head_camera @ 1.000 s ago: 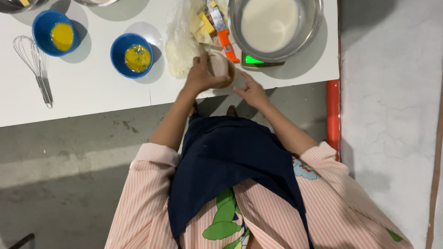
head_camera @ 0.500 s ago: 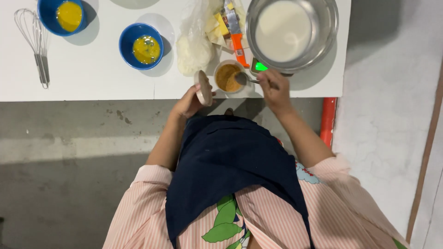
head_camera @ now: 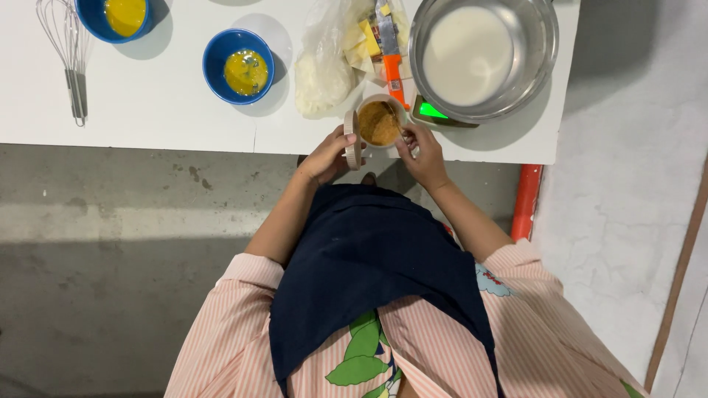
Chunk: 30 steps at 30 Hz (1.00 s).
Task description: Preparing and mixing ingredients in a bowl using various utensils on a kitchen workbench.
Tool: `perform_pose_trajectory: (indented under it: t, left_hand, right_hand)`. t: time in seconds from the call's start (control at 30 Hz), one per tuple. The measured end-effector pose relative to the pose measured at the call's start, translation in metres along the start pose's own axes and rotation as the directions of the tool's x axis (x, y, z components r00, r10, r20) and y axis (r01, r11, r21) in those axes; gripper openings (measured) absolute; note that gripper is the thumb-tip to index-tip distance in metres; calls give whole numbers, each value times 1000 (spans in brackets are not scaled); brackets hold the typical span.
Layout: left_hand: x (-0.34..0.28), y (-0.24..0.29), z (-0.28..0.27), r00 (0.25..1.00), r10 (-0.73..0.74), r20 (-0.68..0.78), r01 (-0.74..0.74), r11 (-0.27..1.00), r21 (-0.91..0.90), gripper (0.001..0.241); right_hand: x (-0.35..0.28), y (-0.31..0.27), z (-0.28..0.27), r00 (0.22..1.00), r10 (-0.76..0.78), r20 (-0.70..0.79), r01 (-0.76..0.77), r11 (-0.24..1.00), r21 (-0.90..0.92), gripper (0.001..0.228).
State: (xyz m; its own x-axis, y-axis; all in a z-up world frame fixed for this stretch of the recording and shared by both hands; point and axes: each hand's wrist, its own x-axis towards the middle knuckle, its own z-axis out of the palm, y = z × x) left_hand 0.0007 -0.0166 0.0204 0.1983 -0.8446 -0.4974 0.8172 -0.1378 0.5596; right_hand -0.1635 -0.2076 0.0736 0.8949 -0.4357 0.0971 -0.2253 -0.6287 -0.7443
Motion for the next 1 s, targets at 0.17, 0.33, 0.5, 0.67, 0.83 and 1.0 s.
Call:
perform_pose_trajectory:
  t: [0.17, 0.33, 0.5, 0.67, 0.83, 1.0]
  left_hand:
    - [5, 5, 4, 999, -42, -6, 42, 995, 86, 98]
    - [9, 11, 4, 997, -65, -30, 69, 988, 139, 97]
    - [12, 7, 2, 1000, -17, -22, 20, 986, 167, 88]
    - [6, 16, 11, 1000, -13, -14, 15, 982, 189, 82]
    - [11, 11, 2, 1000, -27, 0, 27, 987, 156, 85]
    - [15, -4, -19, 999, 29, 21, -31, 991, 133, 96]
  right_hand:
    - [-8, 13, 1, 996, -15, -92, 16, 1000, 5, 20]
    - [-3, 16, 6, 999, 32, -6, -32, 999, -10, 22]
    - [-5, 31, 13, 976, 195, 98, -209, 964, 167, 30]
    - [-17, 60, 17, 886, 432, 170, -457, 747, 484, 40]
    - [-18, 50, 0, 800, 580, 154, -514, 531, 673, 49]
    - [-20, 46, -8, 797, 586, 147, -493, 491, 718, 50]
